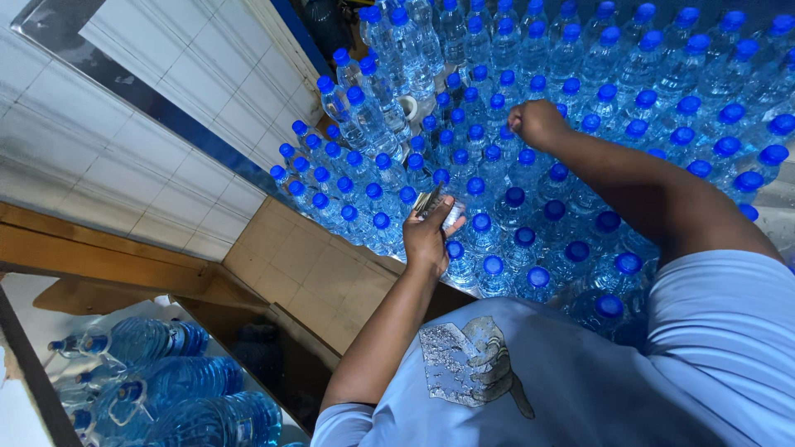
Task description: The person applies small plastic seals to the caps of water bottles arranged in a large metal container.
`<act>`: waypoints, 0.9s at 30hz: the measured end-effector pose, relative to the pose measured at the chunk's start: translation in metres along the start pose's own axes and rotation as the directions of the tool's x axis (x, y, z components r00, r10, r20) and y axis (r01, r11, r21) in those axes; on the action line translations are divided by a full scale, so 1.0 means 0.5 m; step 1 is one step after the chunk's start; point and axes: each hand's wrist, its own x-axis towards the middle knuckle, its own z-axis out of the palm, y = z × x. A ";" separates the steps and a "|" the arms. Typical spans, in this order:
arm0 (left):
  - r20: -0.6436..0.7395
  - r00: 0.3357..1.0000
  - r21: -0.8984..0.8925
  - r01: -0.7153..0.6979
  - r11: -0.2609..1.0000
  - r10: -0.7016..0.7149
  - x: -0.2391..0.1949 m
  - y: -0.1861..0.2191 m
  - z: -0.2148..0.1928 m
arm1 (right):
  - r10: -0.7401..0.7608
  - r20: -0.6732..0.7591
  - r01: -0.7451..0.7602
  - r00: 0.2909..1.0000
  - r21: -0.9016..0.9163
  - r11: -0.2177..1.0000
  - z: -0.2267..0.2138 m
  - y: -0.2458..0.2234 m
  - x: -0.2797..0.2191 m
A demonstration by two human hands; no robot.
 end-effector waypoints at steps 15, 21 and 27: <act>0.000 1.000 0.000 0.024 1.000 -0.024 -0.016 0.010 -0.013 | 0.038 0.087 -0.067 0.995 0.361 0.930 -0.011 0.057 0.024; 0.014 1.000 -0.009 0.010 1.000 -0.010 -0.007 -0.003 -0.015 | -0.168 -0.207 0.155 0.964 -0.080 0.985 0.032 0.027 0.023; -0.006 1.000 -0.010 0.009 1.000 -0.009 -0.014 0.006 -0.022 | -0.388 0.146 0.399 0.910 -0.058 0.915 -0.096 -0.098 -0.097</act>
